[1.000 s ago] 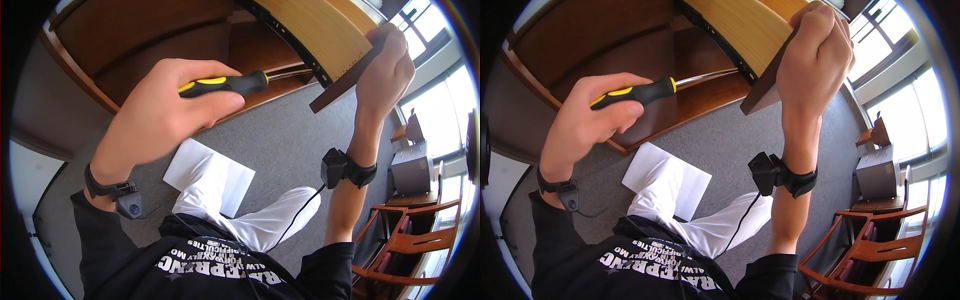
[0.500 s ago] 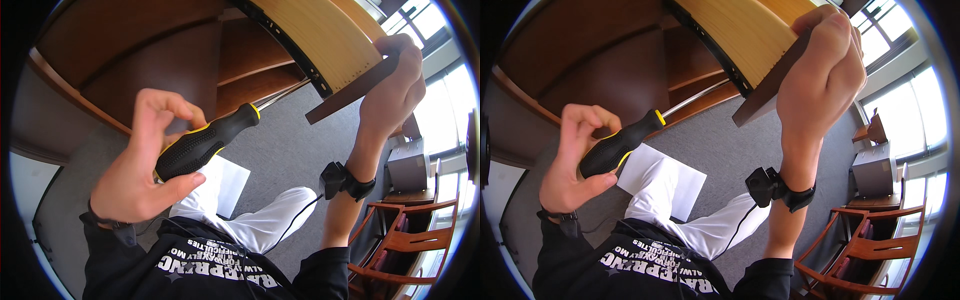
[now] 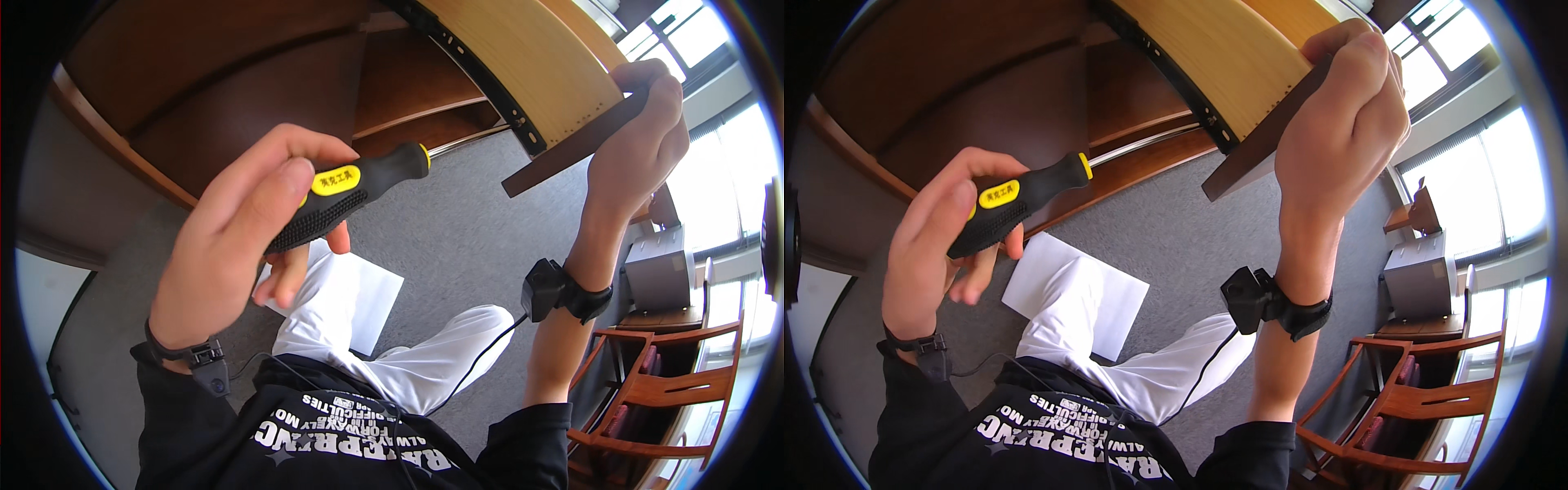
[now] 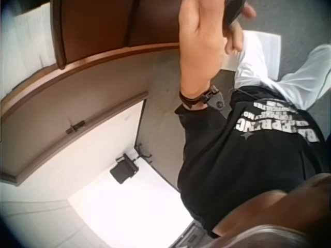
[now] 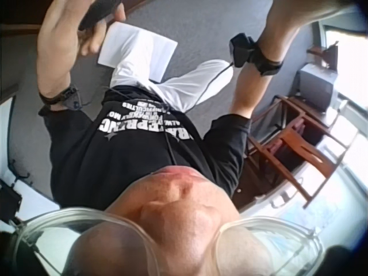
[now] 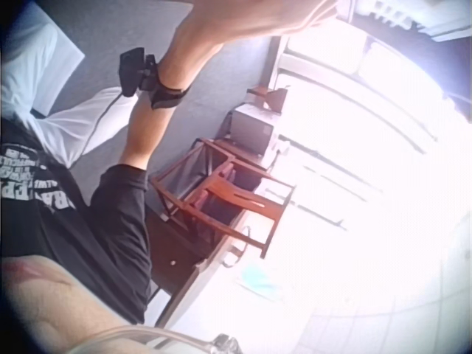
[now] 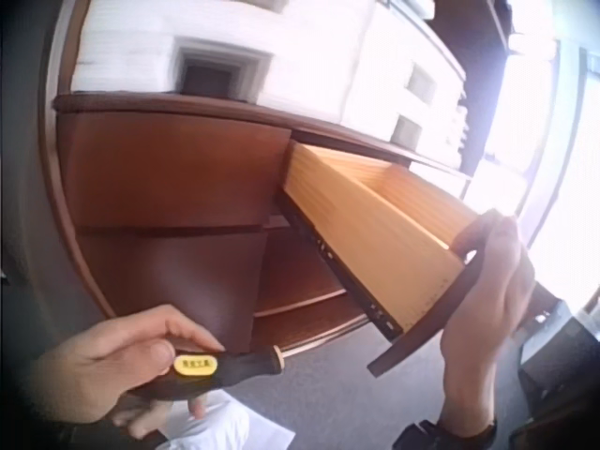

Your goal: The person uses a screwdriver to tighten screws on a wooden cabinet door and then on a drawer slide. They hold the door and drawer in place while turning the screwdriver to secure the hardware.

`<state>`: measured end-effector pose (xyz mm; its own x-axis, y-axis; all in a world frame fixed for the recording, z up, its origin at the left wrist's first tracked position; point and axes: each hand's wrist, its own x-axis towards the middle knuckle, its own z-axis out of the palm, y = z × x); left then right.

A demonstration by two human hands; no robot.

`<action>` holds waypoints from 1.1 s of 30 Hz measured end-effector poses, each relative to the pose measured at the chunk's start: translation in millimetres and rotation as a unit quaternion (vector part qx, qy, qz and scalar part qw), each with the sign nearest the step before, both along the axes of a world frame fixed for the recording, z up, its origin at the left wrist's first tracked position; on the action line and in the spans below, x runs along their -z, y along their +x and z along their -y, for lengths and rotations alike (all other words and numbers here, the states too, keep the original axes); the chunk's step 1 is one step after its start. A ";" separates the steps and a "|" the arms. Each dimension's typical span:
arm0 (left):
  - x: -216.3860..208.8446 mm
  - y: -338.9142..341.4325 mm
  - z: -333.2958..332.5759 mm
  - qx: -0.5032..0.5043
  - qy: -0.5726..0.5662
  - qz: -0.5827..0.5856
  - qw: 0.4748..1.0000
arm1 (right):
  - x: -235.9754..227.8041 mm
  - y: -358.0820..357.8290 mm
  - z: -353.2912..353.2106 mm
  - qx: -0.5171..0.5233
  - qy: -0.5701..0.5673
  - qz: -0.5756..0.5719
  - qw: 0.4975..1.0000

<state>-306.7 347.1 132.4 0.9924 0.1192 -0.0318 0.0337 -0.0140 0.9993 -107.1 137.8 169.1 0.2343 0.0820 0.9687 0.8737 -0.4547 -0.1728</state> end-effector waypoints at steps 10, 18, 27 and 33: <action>26.5 -7.9 1.5 -0.022 0.213 0.188 0.959 | -0.2 2.1 2.6 -0.007 -0.017 -0.010 1.000; 8.3 -11.4 5.7 -0.129 0.352 0.239 0.896 | 0.7 -0.8 2.8 0.009 -0.012 -0.011 1.000; -2.9 0.2 -3.7 -0.117 0.206 0.076 0.969 | 10.0 3.9 22.0 0.003 -0.021 0.074 0.997; -3.6 -0.8 0.0 -0.150 0.273 0.122 0.943 | 113.7 -16.9 46.2 -0.223 0.290 -0.321 0.874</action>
<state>-307.5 347.1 136.0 0.8817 0.3276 0.3395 -0.1118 -0.5540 0.8250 -124.0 91.6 55.4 0.8143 -0.1564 0.5590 0.5804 0.2327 -0.7804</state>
